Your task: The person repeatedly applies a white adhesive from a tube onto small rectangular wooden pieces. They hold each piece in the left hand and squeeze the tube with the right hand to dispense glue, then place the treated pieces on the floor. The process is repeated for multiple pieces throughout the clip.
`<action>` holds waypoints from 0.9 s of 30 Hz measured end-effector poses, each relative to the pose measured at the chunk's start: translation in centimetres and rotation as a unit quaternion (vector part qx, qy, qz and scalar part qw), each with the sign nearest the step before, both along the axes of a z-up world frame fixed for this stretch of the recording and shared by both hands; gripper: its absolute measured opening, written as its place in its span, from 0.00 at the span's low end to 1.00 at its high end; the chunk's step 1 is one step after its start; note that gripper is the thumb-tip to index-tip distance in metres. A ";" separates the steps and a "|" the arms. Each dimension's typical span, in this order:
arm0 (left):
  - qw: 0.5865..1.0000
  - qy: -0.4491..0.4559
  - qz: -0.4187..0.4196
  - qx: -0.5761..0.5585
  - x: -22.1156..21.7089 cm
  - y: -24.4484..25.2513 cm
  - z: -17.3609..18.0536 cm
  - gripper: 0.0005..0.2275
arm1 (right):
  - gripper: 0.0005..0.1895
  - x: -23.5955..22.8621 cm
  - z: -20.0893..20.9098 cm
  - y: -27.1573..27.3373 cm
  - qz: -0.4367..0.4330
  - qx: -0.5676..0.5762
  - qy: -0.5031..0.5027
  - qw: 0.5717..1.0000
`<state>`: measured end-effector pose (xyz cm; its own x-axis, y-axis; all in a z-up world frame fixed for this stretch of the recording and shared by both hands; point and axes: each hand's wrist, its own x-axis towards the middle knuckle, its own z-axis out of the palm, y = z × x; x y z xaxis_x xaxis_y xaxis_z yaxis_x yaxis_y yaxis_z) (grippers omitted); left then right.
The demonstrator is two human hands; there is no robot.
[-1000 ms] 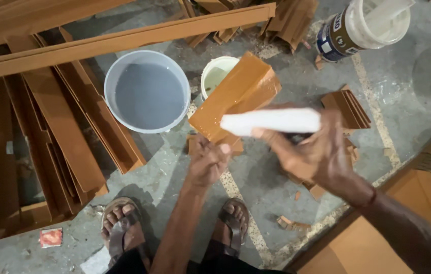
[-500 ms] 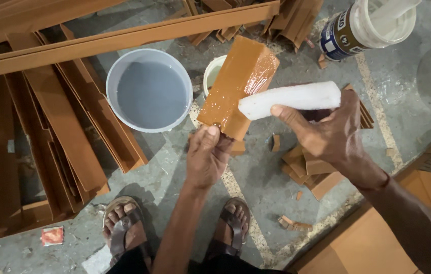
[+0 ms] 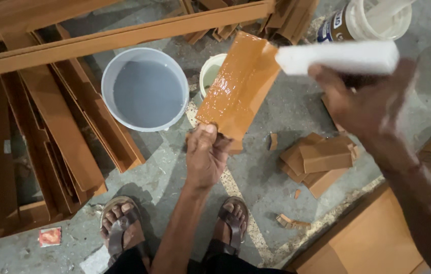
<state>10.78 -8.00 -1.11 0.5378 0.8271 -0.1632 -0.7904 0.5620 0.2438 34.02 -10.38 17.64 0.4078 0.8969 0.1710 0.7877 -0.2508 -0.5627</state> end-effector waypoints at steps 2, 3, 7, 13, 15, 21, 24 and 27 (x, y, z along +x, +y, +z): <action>0.999 -0.021 0.011 0.023 0.2 -0.7 -0.4 0.05 | 0.23 1.3 -1.7 0.5 0.065 0.047 -0.029 0.996; 0.999 -0.032 0.016 0.034 0.3 -1.0 -0.6 0.04 | 0.23 1.6 -2.6 0.4 0.097 0.070 -0.043 0.992; 0.999 0.021 0.024 -0.004 0.5 -0.9 -1.0 0.04 | 0.19 -1.5 -4.5 -1.7 0.261 0.091 -0.207 0.938; 0.999 0.007 0.020 -0.027 0.8 -0.4 -2.0 0.04 | 0.25 -4.4 -2.2 -2.5 0.207 0.003 -0.288 0.935; 1.000 -0.009 0.018 0.002 0.9 -0.8 -2.4 0.03 | 0.24 -2.5 -1.1 -1.2 0.103 -0.032 -0.109 0.988; 0.998 0.060 -0.007 0.018 1.4 -1.3 -2.9 0.03 | 0.23 -1.9 -3.9 -0.9 0.201 0.072 -0.169 0.962; 0.998 0.061 -0.009 0.017 0.9 -0.6 -3.0 0.06 | 0.17 -3.7 -4.2 -1.9 0.322 0.128 -0.527 0.776; 1.000 -0.016 0.004 -0.004 0.5 -0.1 -2.7 0.04 | 0.17 -3.9 -1.6 -2.5 0.289 0.056 -0.453 0.842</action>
<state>11.26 -8.15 -3.77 0.5370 0.8297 -0.1523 -0.8015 0.5581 0.2147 30.15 -12.83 16.01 -0.4338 0.8585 0.2735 0.8786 0.3357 0.3397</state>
